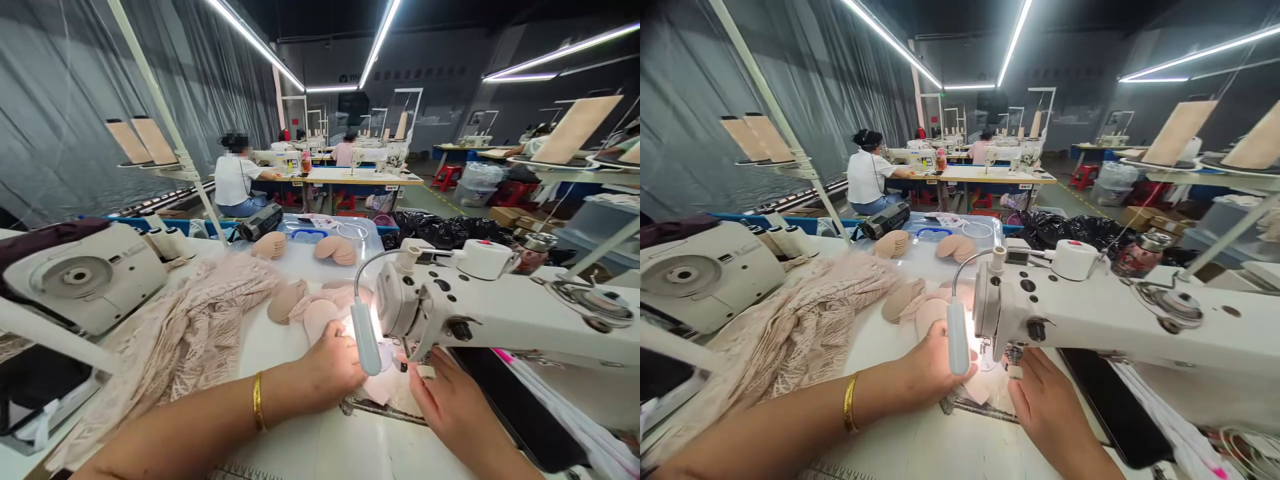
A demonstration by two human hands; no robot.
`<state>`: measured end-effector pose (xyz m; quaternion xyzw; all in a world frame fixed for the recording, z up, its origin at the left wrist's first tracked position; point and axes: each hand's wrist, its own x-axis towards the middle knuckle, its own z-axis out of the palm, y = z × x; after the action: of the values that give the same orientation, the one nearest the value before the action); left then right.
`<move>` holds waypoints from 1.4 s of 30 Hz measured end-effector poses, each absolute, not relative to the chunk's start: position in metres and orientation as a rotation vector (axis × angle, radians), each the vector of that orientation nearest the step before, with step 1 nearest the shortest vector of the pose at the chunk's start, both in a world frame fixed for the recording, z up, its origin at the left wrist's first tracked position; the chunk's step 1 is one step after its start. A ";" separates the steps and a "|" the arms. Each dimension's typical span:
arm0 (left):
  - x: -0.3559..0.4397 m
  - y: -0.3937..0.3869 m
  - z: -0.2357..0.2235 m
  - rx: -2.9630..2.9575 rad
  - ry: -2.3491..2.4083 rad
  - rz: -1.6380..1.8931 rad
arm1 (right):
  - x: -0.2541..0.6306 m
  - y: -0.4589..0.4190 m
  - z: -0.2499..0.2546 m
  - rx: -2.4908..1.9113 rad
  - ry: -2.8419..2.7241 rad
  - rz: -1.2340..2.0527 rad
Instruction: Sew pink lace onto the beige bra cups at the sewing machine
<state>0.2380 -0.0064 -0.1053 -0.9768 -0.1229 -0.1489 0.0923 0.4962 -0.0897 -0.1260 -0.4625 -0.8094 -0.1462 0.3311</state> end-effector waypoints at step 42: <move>0.237 -0.012 -0.097 -2.938 -0.366 -0.415 | 0.493 -0.091 -0.131 -1.322 -2.034 -0.253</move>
<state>0.2366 -0.0122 -0.0974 -0.9798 -0.1222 -0.1386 0.0760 0.4928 -0.0914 -0.1309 -0.5088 -0.7831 -0.0974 0.3441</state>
